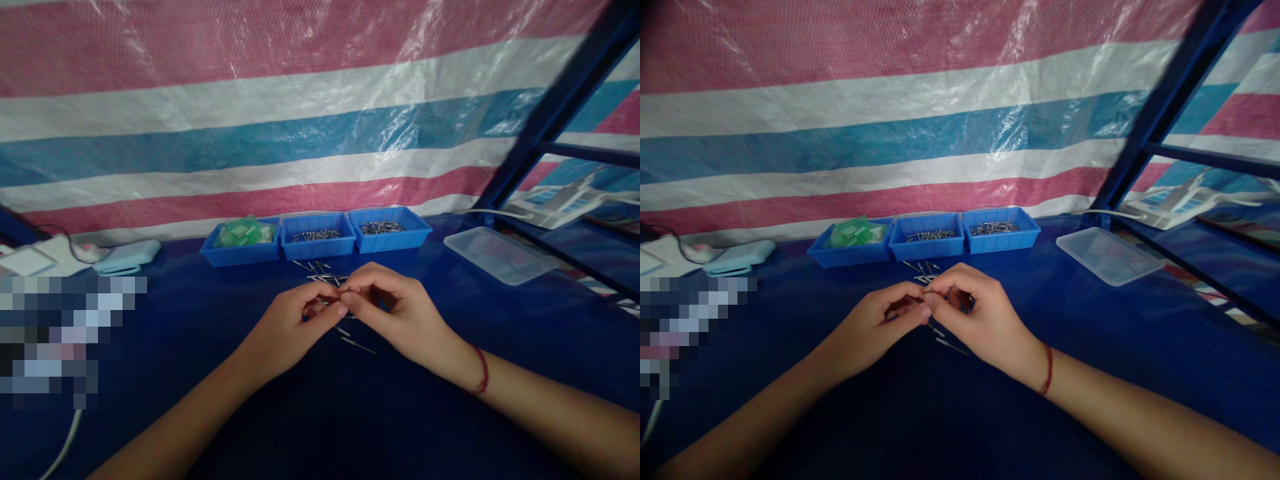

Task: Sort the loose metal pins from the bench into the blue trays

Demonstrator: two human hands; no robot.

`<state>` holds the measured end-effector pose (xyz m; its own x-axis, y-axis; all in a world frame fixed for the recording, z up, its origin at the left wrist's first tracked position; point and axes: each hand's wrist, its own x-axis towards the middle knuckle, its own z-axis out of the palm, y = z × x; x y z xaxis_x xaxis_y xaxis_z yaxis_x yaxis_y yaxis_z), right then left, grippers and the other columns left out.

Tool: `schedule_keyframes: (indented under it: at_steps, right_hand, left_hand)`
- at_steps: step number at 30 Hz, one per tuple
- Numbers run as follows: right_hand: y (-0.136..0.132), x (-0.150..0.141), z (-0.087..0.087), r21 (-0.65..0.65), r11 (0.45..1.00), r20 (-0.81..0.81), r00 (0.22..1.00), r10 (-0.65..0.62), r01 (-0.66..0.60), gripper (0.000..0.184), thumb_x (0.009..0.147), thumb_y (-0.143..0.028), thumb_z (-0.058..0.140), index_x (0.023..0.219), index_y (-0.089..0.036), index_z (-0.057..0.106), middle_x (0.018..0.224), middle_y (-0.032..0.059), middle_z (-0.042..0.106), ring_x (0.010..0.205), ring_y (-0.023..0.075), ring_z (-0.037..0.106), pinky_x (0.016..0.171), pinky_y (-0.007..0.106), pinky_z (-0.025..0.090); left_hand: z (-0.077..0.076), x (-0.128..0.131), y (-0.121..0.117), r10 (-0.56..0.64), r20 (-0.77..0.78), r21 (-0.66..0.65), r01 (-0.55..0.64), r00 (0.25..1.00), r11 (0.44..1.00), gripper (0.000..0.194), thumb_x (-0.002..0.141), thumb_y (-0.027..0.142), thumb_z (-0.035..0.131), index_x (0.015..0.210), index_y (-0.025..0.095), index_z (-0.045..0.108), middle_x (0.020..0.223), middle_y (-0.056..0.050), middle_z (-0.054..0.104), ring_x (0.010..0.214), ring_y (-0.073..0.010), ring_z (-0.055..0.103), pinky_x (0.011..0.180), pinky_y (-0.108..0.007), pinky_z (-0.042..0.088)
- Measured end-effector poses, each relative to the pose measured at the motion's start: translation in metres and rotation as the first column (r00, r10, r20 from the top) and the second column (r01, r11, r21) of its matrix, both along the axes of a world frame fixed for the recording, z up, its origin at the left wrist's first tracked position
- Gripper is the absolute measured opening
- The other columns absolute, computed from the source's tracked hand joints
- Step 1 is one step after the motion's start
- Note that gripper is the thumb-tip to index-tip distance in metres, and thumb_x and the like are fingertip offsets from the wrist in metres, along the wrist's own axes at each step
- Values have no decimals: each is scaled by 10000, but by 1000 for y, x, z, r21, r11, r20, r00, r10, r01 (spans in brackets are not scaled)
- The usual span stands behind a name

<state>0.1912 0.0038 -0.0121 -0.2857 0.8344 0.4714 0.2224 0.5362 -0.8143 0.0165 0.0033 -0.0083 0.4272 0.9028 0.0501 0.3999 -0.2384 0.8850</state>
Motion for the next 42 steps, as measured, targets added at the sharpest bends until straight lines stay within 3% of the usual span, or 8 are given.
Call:
schedule_keyframes:
  at_steps: [15,21,24,27,30,32,38,42]
  right_hand:
    - [5,-1,-6,-80,995,6,999,-53,53,110,806,-263,588,820,-167,640,770,33,603,638,126,535,555,273,418]
    - [8,0,-4,-138,989,63,996,60,-50,141,830,-288,558,805,-174,639,783,25,600,678,126,542,604,265,430]
    - [21,8,1,-174,981,-35,995,-92,85,152,812,-303,567,753,-172,619,645,-14,553,572,100,486,542,240,399]
    - [43,24,6,-354,888,-216,898,-383,294,143,776,-288,588,704,-165,581,590,-30,505,493,74,439,459,210,359]
    - [64,43,7,-643,717,-303,771,-560,269,126,777,-287,559,784,-162,573,661,-12,516,463,64,445,392,196,336]
    - [72,50,5,-691,673,-307,735,-605,265,90,783,-248,515,803,-166,547,661,-12,504,449,62,440,378,192,328]
    - [56,34,-2,-654,726,-298,808,-508,215,67,737,-222,557,742,-156,551,657,-16,516,467,63,441,415,201,332]
    - [36,17,1,-535,840,-165,964,-210,91,122,757,-235,565,681,-142,586,611,-24,520,498,64,438,458,203,327]
  left_hand:
    - [1,1,-1,210,85,158,-221,974,962,106,792,279,601,836,185,580,819,1,624,739,-144,591,671,-251,446]
    - [5,3,-3,244,42,93,-247,969,965,192,812,354,576,883,177,552,744,22,576,606,-109,532,563,-228,405]
    - [6,3,-5,224,-2,66,-223,975,973,259,839,392,534,1003,191,526,788,23,575,532,-89,490,505,-221,382]
    - [6,4,-9,79,-160,165,-52,984,985,193,859,331,524,995,200,562,862,-2,597,661,-122,548,612,-253,428]
    - [2,4,-12,-77,-381,295,199,922,935,146,851,255,546,974,197,599,979,-34,600,895,-189,560,786,-329,424]
    - [-1,4,-13,-115,-490,325,304,864,895,150,856,237,544,988,206,606,1019,-41,595,954,-216,547,814,-363,410]
    - [-5,5,-12,-127,-598,329,387,791,862,164,903,242,474,874,203,631,955,-32,614,886,-202,557,744,-340,402]
    - [-4,5,-9,-62,-563,373,321,824,870,186,916,239,437,876,187,611,950,-43,617,895,-216,543,763,-356,398]
